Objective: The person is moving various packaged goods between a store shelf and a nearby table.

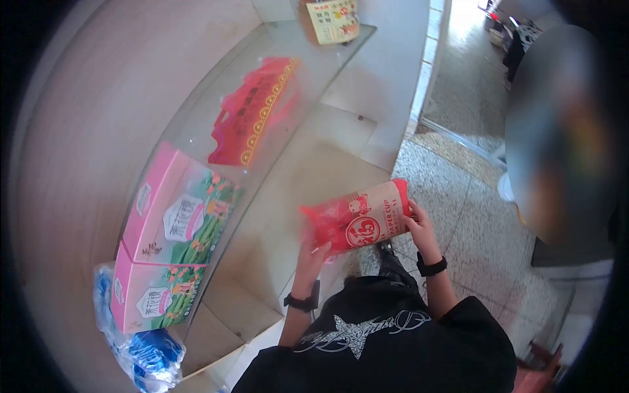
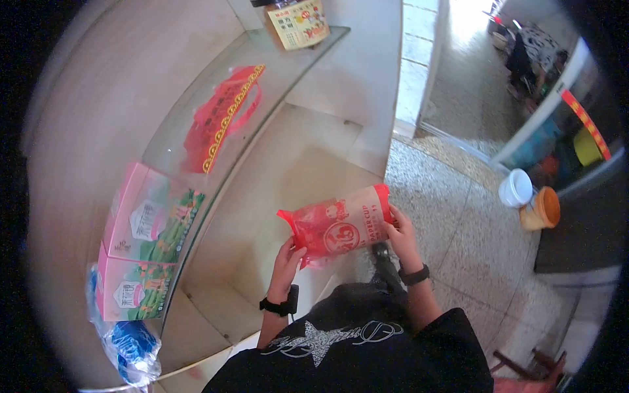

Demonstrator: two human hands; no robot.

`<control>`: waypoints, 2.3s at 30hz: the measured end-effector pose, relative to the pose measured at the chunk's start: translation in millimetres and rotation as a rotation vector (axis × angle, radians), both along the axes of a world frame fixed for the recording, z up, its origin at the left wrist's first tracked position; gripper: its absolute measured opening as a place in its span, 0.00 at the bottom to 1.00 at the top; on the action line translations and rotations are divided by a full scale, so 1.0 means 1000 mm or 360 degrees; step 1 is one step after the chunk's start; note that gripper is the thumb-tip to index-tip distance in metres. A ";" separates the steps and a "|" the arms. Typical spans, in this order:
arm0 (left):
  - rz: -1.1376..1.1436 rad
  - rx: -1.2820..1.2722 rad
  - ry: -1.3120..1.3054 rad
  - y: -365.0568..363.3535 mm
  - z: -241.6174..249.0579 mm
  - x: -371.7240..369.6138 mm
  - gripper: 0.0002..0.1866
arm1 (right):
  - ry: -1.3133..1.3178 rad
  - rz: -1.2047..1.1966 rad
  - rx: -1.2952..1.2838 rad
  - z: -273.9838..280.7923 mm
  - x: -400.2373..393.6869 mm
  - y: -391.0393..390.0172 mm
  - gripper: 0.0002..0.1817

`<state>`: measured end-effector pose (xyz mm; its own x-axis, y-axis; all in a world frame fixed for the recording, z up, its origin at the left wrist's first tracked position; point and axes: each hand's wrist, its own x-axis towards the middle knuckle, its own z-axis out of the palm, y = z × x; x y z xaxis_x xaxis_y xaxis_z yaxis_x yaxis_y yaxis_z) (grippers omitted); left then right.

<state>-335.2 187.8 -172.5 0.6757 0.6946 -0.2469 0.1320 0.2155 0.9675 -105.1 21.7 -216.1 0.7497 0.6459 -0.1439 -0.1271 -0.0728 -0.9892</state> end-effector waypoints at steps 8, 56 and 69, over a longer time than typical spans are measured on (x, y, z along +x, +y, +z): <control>-0.0161 -0.0068 0.0087 -0.032 0.006 -0.040 0.32 | 0.0060 -0.0241 -0.0233 0.014 -0.099 -0.083 0.26; -0.3066 -0.1168 0.1235 -0.685 -0.051 0.015 0.22 | -0.0034 -0.2160 -0.2478 -0.012 -0.308 -0.723 0.36; -0.1325 0.0178 -0.0065 -0.374 -0.009 0.084 0.18 | -0.0626 -0.1475 -0.1068 0.026 -0.235 -0.520 0.21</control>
